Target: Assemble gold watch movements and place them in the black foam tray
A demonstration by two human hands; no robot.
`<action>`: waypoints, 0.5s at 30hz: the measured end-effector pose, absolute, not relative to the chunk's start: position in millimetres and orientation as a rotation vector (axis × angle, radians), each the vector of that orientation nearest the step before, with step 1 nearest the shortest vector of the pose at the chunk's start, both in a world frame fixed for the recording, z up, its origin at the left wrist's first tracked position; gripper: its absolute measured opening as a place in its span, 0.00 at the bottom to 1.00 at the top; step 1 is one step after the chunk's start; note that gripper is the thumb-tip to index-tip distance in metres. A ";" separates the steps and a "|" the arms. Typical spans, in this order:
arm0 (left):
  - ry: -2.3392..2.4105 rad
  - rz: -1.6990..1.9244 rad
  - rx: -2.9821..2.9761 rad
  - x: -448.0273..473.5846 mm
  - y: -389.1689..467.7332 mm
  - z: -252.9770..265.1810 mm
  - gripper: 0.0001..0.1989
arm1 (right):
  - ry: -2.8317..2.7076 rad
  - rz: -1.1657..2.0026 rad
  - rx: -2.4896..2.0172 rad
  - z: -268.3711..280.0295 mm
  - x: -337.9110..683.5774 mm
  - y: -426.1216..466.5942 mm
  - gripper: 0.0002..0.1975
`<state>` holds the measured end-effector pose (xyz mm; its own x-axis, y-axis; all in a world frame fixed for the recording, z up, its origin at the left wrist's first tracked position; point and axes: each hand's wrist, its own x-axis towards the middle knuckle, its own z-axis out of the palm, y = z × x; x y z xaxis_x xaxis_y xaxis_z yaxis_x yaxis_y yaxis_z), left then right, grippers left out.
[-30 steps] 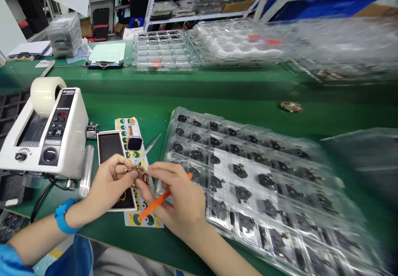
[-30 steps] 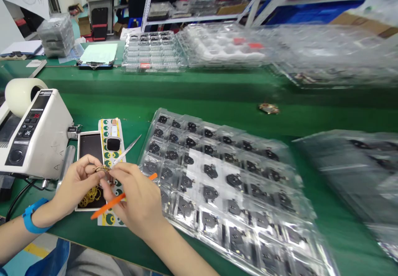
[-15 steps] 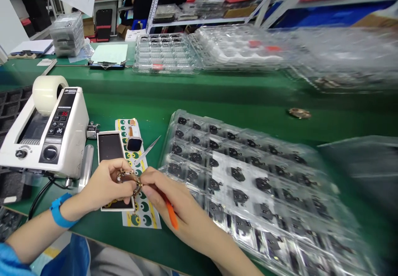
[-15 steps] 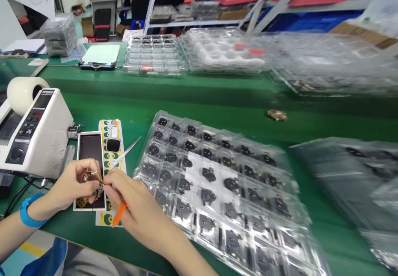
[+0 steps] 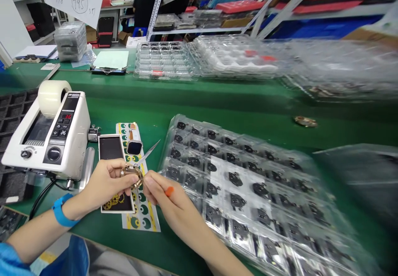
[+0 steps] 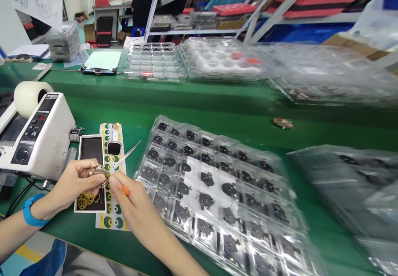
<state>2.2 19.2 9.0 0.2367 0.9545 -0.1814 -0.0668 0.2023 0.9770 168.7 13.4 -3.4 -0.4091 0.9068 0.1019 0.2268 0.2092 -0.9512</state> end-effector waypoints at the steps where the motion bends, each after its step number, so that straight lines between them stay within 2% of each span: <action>1: 1.129 1.010 1.228 2.4 18.5 5.6 0.08 | -1.708 1.297 -1.073 -4.0 167.0 13.9 0.27; 3: 1.235 1.161 1.584 2.6 16.4 -1.9 0.06 | -1.541 1.461 -1.081 -4.5 164.0 14.0 0.26; 5: 1.268 1.225 1.986 2.3 13.3 -8.5 0.12 | -1.370 1.635 -1.058 -4.5 161.2 12.8 0.25; 9: 1.302 0.953 2.509 0.6 2.7 -14.7 0.19 | -1.154 1.847 -0.994 -7.2 157.5 9.4 0.21; 12: 1.438 0.919 2.439 -2.1 -15.4 -16.7 0.19 | -1.219 1.887 -0.984 -15.6 160.5 10.0 0.18; 15: 1.551 1.262 1.875 -13.7 -44.2 -22.0 0.19 | -1.383 1.705 -1.000 -29.7 169.3 11.9 0.18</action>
